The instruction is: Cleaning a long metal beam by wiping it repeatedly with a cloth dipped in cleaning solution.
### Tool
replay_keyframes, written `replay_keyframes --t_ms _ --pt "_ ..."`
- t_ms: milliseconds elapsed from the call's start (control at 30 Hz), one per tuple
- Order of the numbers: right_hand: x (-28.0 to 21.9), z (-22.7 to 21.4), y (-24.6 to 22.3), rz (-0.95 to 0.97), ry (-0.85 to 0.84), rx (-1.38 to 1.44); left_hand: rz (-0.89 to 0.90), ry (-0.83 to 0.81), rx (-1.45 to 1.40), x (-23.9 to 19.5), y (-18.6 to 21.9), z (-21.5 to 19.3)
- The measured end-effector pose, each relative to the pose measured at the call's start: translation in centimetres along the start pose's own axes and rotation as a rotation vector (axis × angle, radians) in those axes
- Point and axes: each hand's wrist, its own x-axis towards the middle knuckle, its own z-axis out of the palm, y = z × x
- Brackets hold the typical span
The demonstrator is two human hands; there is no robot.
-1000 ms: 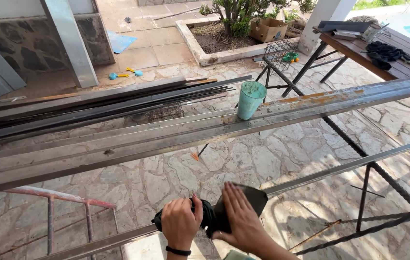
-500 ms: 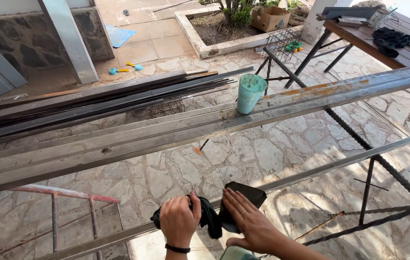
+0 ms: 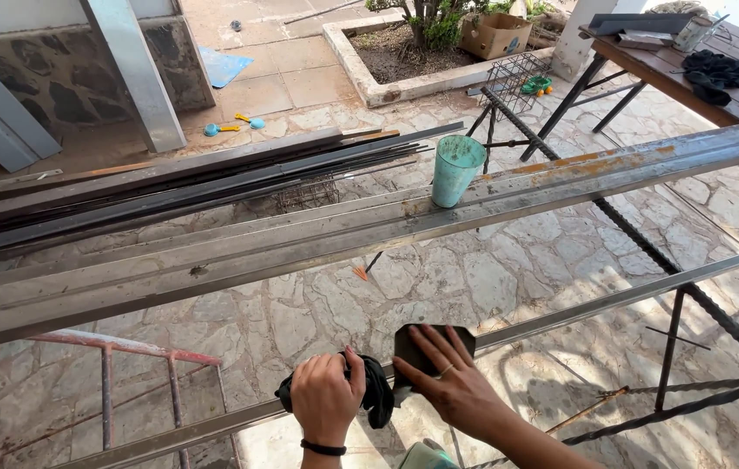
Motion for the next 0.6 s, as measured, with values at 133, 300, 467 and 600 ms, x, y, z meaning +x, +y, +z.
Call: replay_keyframes --t_ms 133,300,467,600 --pt "-2.3 1.4 -0.5 0.271 -0.075 -0.103 -0.002 -0.037 -0.002 -0.4 -0.1 0.2" --pt "-0.8 0.6 -2.9 0.368 0.022 0.314 0.015 0.014 -0.013 0.2 0.2 -0.2" --pt "0.0 1.7 -2.7 0.515 0.328 0.506 0.008 0.041 0.006 0.3 0.4 -0.3" --pt "1.7 2.9 -2.8 0.682 0.239 0.412 -0.004 0.007 -0.008 0.1 0.3 -0.2"
